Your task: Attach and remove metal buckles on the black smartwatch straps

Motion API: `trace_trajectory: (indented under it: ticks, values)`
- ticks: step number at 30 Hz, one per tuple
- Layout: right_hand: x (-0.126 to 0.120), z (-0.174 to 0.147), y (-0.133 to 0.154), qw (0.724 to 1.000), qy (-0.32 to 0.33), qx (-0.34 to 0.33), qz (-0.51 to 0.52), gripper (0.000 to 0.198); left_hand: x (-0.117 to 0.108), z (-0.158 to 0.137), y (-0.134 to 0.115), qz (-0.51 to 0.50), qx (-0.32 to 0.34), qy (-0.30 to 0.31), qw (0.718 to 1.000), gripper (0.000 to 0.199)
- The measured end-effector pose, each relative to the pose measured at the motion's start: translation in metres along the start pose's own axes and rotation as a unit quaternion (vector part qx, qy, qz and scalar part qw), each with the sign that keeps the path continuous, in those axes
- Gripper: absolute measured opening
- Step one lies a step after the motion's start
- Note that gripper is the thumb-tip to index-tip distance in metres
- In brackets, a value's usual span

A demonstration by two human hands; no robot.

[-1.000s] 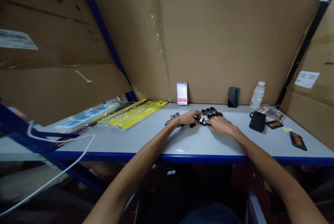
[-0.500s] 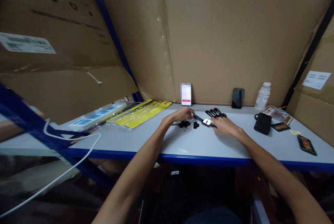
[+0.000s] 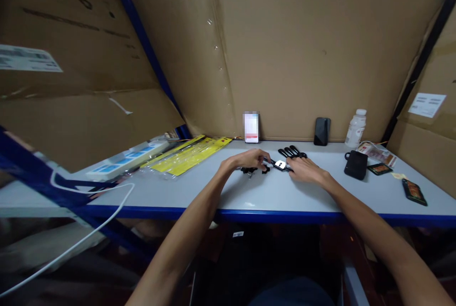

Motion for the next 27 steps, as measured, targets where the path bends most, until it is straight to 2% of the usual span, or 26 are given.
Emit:
trace_trajectory:
  ticks: [5, 10, 15, 22, 27]
  values:
    - [0.001, 0.001, 0.000, 1.000, 0.002, 0.002, 0.005, 0.035, 0.013, 0.006, 0.006, 0.032, -0.062, 0.008, 0.998, 0.047]
    - [0.000, 0.000, 0.000, 1.000, 0.006, 0.006, 0.009, 0.033, 0.015, 0.009, 0.014, 0.073, -0.082, 0.024, 0.994, 0.043]
    - [0.002, 0.002, -0.002, 1.000, 0.004, 0.002, 0.012, 0.034, 0.011, 0.006, 0.007, 0.092, -0.087, 0.030, 0.992, 0.048]
    - [0.007, 0.004, -0.005, 1.000, 0.001, -0.003, 0.016, 0.036, 0.009, 0.002, -0.004, 0.025, -0.046, 0.047, 0.998, 0.016]
    - [0.005, 0.003, -0.003, 1.000, -0.008, -0.007, 0.012, 0.032, 0.006, 0.001, -0.001, -0.032, -0.045, 0.013, 0.998, 0.013]
Point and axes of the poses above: each hand's wrist, its own z-axis towards the middle knuckle, its own x-axis out of the palm, y = z × x, the point moved 6 cm from there along z, towards the middle knuckle, and after that the axes turned 1 degree about -z, right-handed, at the moved point
